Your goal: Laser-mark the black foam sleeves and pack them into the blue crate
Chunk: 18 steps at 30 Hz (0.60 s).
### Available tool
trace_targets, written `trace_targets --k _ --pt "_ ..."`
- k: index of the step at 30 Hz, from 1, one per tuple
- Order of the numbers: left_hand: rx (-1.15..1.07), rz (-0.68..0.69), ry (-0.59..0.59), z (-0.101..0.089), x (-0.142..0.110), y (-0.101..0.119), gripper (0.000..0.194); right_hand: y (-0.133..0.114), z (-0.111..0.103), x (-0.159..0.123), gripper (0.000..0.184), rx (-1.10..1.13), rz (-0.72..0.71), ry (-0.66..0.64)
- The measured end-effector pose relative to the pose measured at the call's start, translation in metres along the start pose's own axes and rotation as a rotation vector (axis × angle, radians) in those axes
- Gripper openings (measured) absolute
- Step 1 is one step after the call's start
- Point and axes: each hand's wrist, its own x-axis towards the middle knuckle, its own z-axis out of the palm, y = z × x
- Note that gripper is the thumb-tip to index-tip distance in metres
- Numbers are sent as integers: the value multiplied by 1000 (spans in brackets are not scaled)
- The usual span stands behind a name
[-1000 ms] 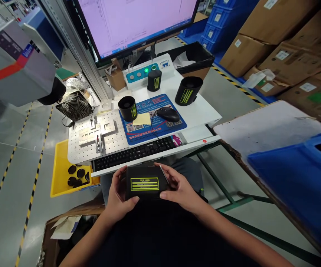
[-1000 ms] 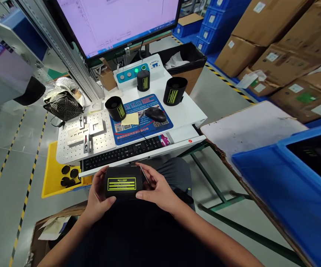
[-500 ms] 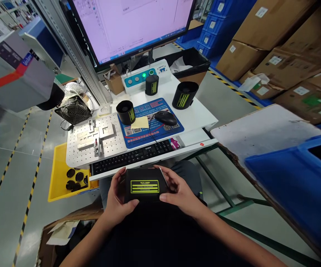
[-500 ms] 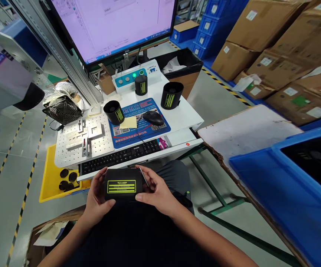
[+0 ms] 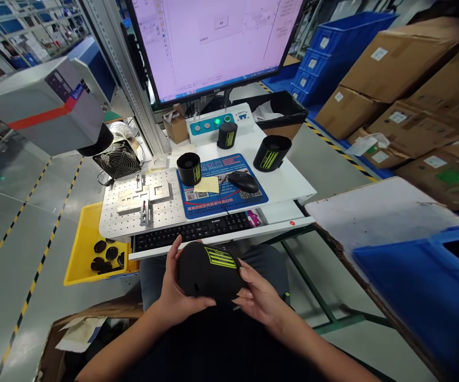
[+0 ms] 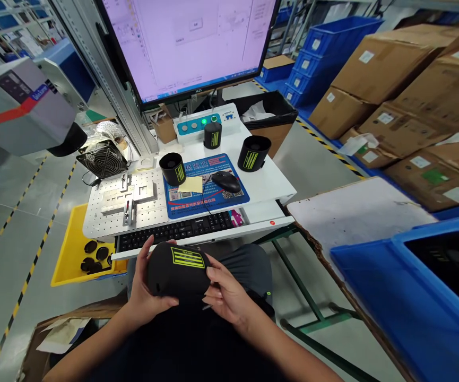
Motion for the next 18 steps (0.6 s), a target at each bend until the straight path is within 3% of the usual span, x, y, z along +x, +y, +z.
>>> trace_targets --k 3,7,11,15,18 --pt "4 -19 58 2 8 2 114 6 3 5 46 -38 38 0" --pt "152 -64 141 -12 17 6 97 -2 6 5 49 -298 -65 81" --pt "386 -175 -12 -26 22 16 92 -15 4 -7 55 -598 -208 158" --pt "724 -219 -203 -28 23 19 94 -23 5 -22 47 -971 -298 -20" --pt "836 -188 -303 -25 21 14 97 -28 7 -30 47 -1223 -307 -152"
